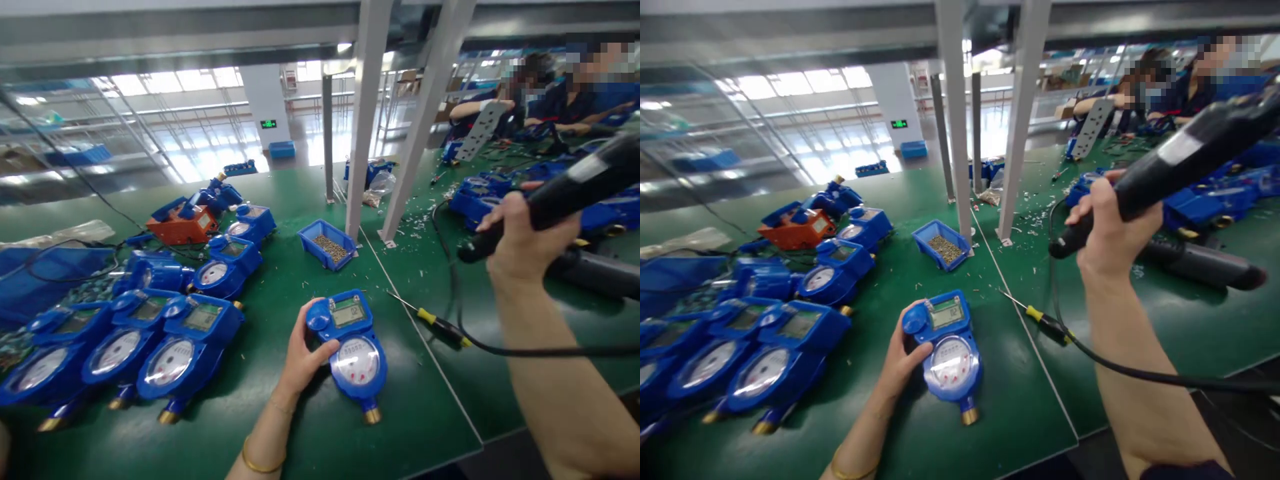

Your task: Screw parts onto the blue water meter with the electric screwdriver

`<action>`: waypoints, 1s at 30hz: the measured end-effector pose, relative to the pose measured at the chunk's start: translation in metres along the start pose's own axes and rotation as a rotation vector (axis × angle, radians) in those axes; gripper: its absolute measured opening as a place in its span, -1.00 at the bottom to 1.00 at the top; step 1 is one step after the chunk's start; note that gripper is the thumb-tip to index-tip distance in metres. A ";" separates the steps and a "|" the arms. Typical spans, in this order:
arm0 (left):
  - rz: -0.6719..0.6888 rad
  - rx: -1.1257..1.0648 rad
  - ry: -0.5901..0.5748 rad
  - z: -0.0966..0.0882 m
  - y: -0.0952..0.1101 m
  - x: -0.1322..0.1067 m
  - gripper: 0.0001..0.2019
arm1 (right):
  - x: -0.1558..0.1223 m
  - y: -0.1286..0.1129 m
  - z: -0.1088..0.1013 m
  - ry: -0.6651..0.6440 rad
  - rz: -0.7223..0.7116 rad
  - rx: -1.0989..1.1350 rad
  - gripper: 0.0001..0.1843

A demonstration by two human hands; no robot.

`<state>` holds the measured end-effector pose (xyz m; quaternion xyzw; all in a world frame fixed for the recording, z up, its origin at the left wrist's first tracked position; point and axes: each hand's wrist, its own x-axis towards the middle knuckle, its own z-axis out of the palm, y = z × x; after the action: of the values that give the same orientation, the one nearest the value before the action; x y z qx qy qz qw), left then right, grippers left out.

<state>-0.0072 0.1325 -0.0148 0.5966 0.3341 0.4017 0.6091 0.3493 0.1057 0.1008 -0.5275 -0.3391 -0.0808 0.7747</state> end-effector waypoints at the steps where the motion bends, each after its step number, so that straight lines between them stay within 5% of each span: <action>1: -0.019 -0.011 0.006 0.000 0.000 0.000 -0.15 | 0.002 -0.019 0.009 0.021 0.008 0.068 -0.69; 4: -0.091 -0.035 0.071 0.001 -0.002 0.000 -0.14 | -0.009 -0.067 0.034 -0.035 0.051 0.183 -0.70; 7: -0.158 -0.045 0.188 0.000 -0.007 -0.001 -0.15 | -0.039 -0.089 0.057 -0.186 0.135 0.344 -0.70; 13: -0.210 -0.023 0.275 -0.006 -0.018 -0.003 -0.13 | -0.085 -0.078 0.085 -0.348 0.253 0.356 -0.75; 20: -0.268 -0.140 0.209 0.016 0.007 -0.015 -0.20 | -0.081 -0.079 0.083 -0.215 0.287 0.426 -0.73; 24: -0.331 -0.300 0.211 0.033 0.017 -0.024 -0.25 | -0.077 -0.084 0.081 -0.107 0.185 0.500 -0.80; 30: -0.399 -0.532 0.184 0.038 0.013 -0.030 -0.12 | -0.078 -0.097 0.117 -0.230 0.271 0.572 -0.67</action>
<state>0.0115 0.0884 -0.0014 0.3012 0.3810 0.3998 0.7773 0.1920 0.1475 0.1521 -0.3347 -0.3598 0.1814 0.8518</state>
